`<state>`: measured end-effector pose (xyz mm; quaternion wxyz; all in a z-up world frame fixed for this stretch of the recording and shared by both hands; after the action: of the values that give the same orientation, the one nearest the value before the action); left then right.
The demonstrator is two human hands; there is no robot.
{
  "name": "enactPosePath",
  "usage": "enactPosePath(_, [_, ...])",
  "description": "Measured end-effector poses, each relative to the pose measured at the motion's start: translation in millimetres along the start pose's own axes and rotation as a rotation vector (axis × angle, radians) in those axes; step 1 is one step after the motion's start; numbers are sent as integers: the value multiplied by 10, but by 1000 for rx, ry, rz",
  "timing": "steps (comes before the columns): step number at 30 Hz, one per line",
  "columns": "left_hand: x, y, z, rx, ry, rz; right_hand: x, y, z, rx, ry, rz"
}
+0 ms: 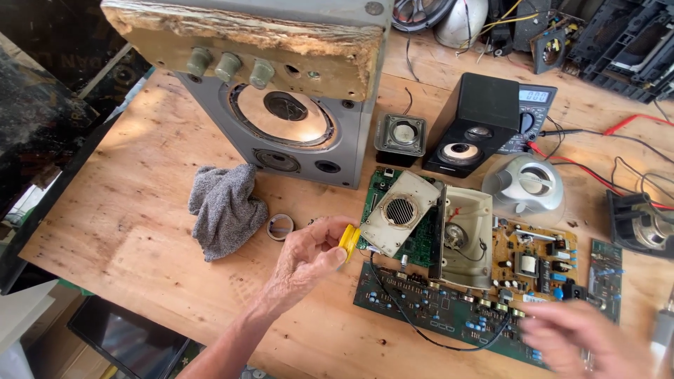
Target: Soldering and insulating wires for a speaker repair on a workbench.
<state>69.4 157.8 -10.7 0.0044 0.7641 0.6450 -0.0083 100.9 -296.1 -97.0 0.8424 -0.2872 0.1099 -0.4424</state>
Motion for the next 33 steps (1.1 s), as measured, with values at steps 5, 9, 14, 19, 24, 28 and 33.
enactPosePath(5, [-198, -60, -61, -42, -117, 64, -1990, -268, 1947, 707, -875, -346])
enactPosePath(9, [-271, -84, -9, -13, -153, 83, -2337, -74, 2108, 948, -1020, -439])
enactPosePath(14, [-332, -95, 79, -12, -243, 130, -2378, 66, 2106, 884, -1034, -551])
enactPosePath(19, [-382, -105, 70, 17, -298, 157, -2360, 129, 2065, 860, -981, -529])
enactPosePath(24, [-354, -109, 87, 41, -200, 142, -2353, 60, 2186, 886, -962, -528])
enactPosePath(28, [-333, -135, 39, 3, -154, 152, -2387, 9, 2260, 963, -1055, -537])
enactPosePath(33, [-311, -161, -52, 32, -87, 152, -2393, -60, 2350, 992, -1157, -548])
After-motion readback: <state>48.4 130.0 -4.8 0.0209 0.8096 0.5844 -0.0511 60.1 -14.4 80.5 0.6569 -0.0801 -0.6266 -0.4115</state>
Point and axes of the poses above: each hand's wrist, its own y-axis towards the middle knuckle, its own x-axis out of the back of the hand, z = x × y, the point moved 6 cm from there along y, towards the middle knuckle, and after that the axes turned 6 degrees about z, right-handed, at the moved point
